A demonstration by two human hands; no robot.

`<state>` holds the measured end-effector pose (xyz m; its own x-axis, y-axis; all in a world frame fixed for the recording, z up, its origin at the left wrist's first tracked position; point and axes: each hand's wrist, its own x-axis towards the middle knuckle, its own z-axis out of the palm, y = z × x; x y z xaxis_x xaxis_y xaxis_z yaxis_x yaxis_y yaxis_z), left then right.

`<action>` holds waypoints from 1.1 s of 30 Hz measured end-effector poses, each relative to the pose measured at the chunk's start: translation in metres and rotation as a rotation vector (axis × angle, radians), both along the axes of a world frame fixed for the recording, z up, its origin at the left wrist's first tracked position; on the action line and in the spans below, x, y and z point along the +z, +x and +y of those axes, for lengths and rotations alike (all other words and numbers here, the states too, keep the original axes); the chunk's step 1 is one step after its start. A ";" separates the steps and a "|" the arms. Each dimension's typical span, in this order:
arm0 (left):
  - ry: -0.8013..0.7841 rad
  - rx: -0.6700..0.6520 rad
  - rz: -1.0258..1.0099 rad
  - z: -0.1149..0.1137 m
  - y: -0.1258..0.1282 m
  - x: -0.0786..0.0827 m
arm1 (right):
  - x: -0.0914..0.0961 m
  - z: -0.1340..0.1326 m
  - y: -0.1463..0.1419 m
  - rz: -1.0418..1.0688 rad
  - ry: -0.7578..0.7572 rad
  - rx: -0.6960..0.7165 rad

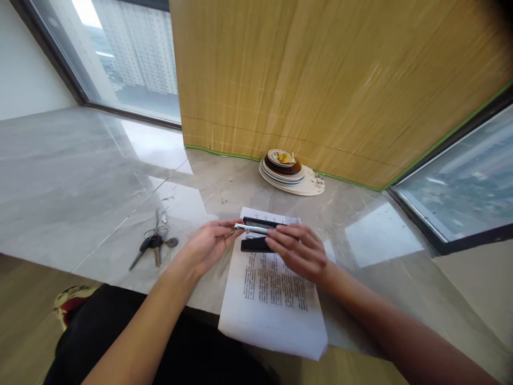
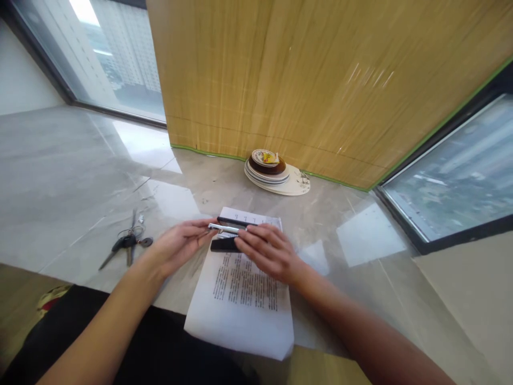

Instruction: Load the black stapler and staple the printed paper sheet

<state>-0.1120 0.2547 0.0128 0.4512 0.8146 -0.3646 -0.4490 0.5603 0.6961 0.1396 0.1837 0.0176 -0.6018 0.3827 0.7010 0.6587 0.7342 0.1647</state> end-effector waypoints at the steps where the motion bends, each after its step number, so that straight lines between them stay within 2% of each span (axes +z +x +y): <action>1: 0.010 0.025 0.021 0.000 0.000 0.001 | -0.002 0.002 -0.001 0.174 -0.092 -0.071; 4: 0.068 0.125 0.072 0.000 0.000 0.004 | -0.011 0.010 0.001 0.555 -0.447 -0.310; 6: 0.115 0.179 0.114 0.000 0.001 0.005 | -0.017 0.015 0.006 0.635 -0.627 -0.395; 8: 0.172 0.198 0.170 0.000 0.001 0.005 | -0.021 0.019 0.009 0.645 -0.712 -0.410; 9: 0.204 0.195 0.201 -0.001 0.001 0.005 | -0.022 0.020 0.009 0.627 -0.712 -0.407; 11: 0.287 0.151 0.255 -0.005 0.001 0.008 | -0.021 0.017 0.006 0.567 -0.598 -0.390; 13: 0.393 0.028 0.291 -0.013 0.003 0.014 | -0.018 0.010 -0.002 0.500 -0.382 -0.315; 15: 0.493 -0.144 0.316 -0.024 0.006 0.021 | -0.012 0.000 -0.012 0.425 -0.219 -0.156; 17: 0.556 -0.283 0.328 -0.035 0.011 0.027 | -0.007 -0.009 -0.020 0.375 -0.174 0.011; 19: 0.582 -0.358 0.319 -0.043 0.015 0.029 | -0.002 -0.013 -0.025 0.370 -0.176 0.085; 26: 0.596 -0.413 0.315 -0.047 0.028 0.019 | 0.005 -0.009 -0.025 0.472 -0.185 0.141; 29: 0.630 -0.411 0.335 -0.056 0.033 0.021 | 0.005 -0.013 -0.024 0.448 -0.168 0.187; 31: 0.662 -0.387 0.357 -0.060 0.033 0.026 | 0.005 -0.013 -0.020 0.448 -0.159 0.200; 33: 0.727 -0.273 0.437 -0.057 0.028 0.032 | 0.003 -0.005 -0.007 0.548 -0.162 0.106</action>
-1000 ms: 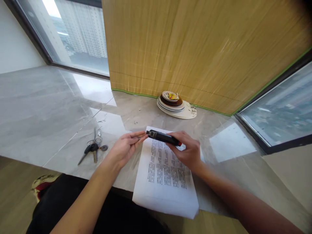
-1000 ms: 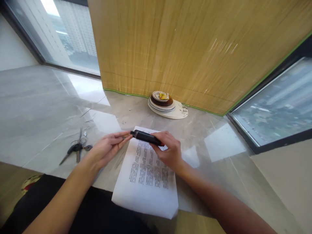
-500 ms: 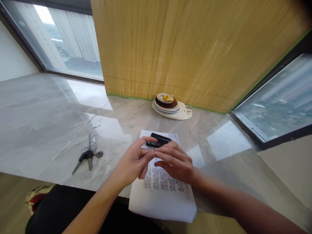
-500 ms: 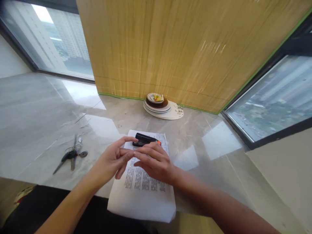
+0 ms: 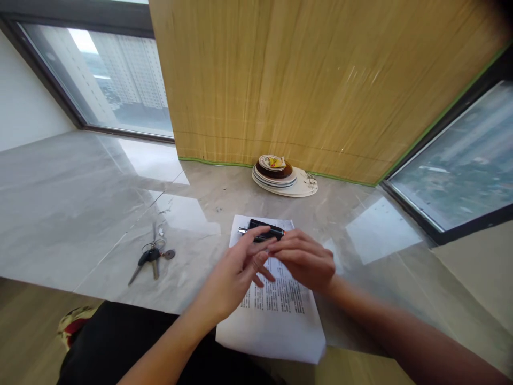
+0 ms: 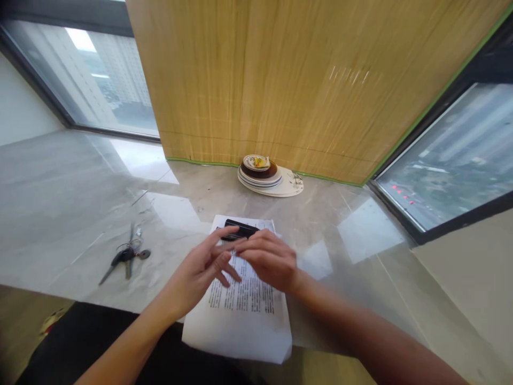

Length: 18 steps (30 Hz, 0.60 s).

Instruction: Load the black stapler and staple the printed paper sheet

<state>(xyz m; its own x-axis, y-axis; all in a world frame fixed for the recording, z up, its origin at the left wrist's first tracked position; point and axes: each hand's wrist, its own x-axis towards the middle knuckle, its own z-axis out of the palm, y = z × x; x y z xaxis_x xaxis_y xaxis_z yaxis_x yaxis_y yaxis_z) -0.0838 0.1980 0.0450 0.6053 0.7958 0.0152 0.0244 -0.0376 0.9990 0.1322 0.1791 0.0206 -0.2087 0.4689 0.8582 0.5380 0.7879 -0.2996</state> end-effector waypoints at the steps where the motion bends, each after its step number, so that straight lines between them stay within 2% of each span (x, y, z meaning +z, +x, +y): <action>1: 0.076 0.097 0.031 0.007 -0.005 0.003 | -0.002 0.008 0.011 0.076 -0.033 -0.101; 3: 0.319 0.373 0.172 0.031 -0.016 0.006 | -0.008 0.029 0.040 0.239 -0.124 -0.376; 4: 0.428 0.486 0.265 0.048 -0.023 0.005 | -0.012 0.041 0.058 0.257 -0.177 -0.482; 5: 0.497 0.527 0.371 0.066 -0.028 0.003 | -0.016 0.051 0.076 0.255 -0.271 -0.558; 7: 0.548 0.538 0.549 0.100 -0.036 -0.006 | -0.026 0.068 0.109 0.240 -0.506 -0.702; 10: 0.575 0.490 0.571 0.133 -0.038 -0.026 | -0.039 0.079 0.141 0.195 -0.613 -0.753; 14: 0.590 0.434 0.584 0.143 -0.032 -0.047 | -0.045 0.082 0.150 0.134 -0.639 -0.760; 18: 0.583 0.447 0.599 0.139 -0.033 -0.048 | -0.038 0.079 0.133 0.103 -0.551 -0.765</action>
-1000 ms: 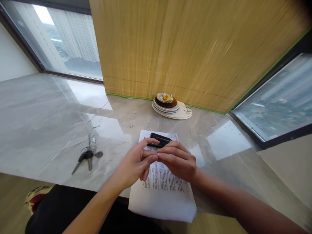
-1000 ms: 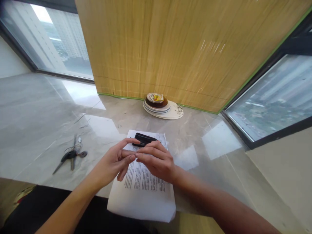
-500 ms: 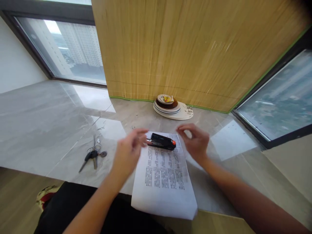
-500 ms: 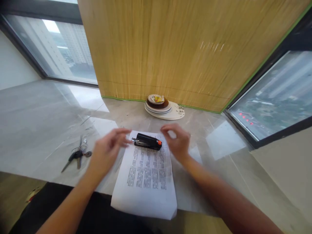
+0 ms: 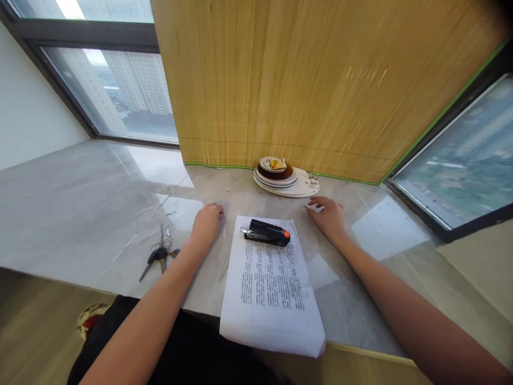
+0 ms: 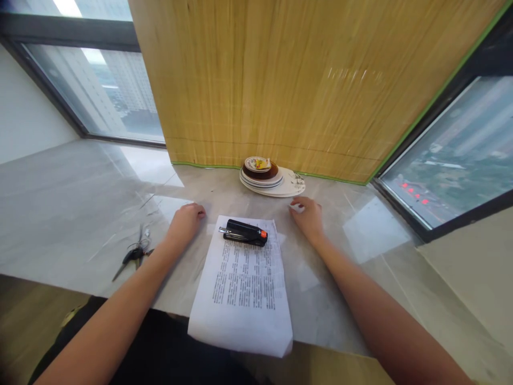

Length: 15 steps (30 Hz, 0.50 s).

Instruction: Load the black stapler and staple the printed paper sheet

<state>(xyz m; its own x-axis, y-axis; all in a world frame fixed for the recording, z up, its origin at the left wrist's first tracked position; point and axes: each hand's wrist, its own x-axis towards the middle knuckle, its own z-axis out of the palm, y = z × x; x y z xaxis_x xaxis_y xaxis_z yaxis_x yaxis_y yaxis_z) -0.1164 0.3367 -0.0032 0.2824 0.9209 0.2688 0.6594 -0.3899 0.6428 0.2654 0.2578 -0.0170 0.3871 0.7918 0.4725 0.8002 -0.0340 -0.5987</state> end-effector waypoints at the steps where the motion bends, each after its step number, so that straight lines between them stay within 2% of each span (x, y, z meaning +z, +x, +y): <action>1: 0.001 0.007 -0.008 -0.002 -0.001 0.003 | 0.004 -0.003 -0.009 -0.022 0.058 0.023; 4: 0.027 0.044 -0.045 -0.010 -0.003 0.017 | 0.015 -0.019 -0.048 -0.064 0.249 0.195; 6: 0.025 0.068 -0.129 -0.020 0.001 0.025 | 0.021 -0.032 -0.077 -0.054 0.279 0.341; 8: -0.045 0.049 -0.281 -0.033 0.009 0.028 | 0.022 -0.041 -0.099 -0.072 0.233 0.468; 11: -0.206 -0.050 -0.432 -0.052 0.022 0.024 | 0.016 -0.046 -0.115 -0.154 0.099 0.562; 15: -0.273 -0.042 -0.416 -0.067 0.024 0.016 | 0.001 -0.043 -0.114 -0.239 -0.036 0.587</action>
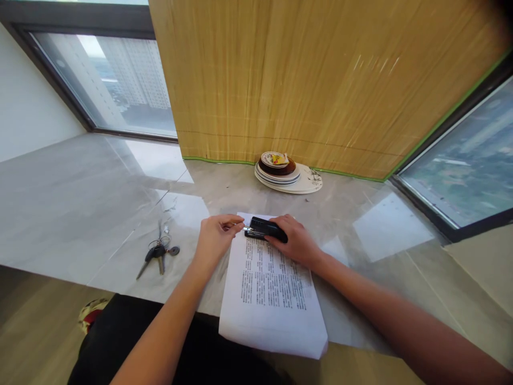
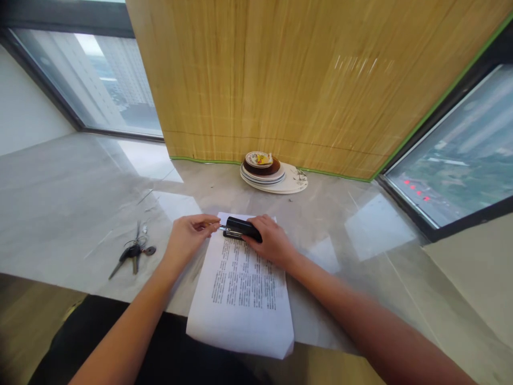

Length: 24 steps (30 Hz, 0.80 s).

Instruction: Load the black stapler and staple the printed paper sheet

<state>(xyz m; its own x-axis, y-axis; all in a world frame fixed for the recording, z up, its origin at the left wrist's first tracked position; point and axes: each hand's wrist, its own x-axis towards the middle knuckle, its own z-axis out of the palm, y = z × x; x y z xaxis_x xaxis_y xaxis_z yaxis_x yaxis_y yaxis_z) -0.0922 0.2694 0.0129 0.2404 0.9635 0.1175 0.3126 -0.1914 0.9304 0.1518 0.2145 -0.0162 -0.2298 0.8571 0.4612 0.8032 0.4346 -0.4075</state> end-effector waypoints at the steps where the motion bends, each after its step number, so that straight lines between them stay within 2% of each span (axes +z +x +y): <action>1: 0.020 0.014 0.026 -0.002 -0.002 0.000 | -0.003 0.000 0.001 -0.005 0.002 0.001; 5: 0.122 0.044 0.105 -0.007 -0.008 0.004 | -0.006 -0.002 0.002 0.058 0.065 0.066; 8: 0.100 0.035 0.096 -0.010 -0.007 0.005 | -0.006 -0.004 0.002 0.067 0.048 0.109; 11: 0.076 0.033 0.065 -0.011 -0.004 0.002 | -0.005 -0.004 0.004 0.054 0.017 0.130; 17: 0.127 -0.015 0.017 -0.011 -0.004 -0.006 | -0.005 -0.005 0.006 0.075 -0.015 0.130; 24: 0.255 -0.056 0.231 -0.009 -0.002 -0.010 | -0.006 -0.006 0.006 0.080 -0.022 0.176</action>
<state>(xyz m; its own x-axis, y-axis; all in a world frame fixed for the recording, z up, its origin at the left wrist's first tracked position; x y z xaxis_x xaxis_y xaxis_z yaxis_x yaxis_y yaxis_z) -0.0940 0.2603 0.0031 0.3400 0.8949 0.2891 0.4919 -0.4313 0.7563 0.1581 0.2085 -0.0219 -0.3401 0.8169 0.4659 0.6800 0.5558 -0.4782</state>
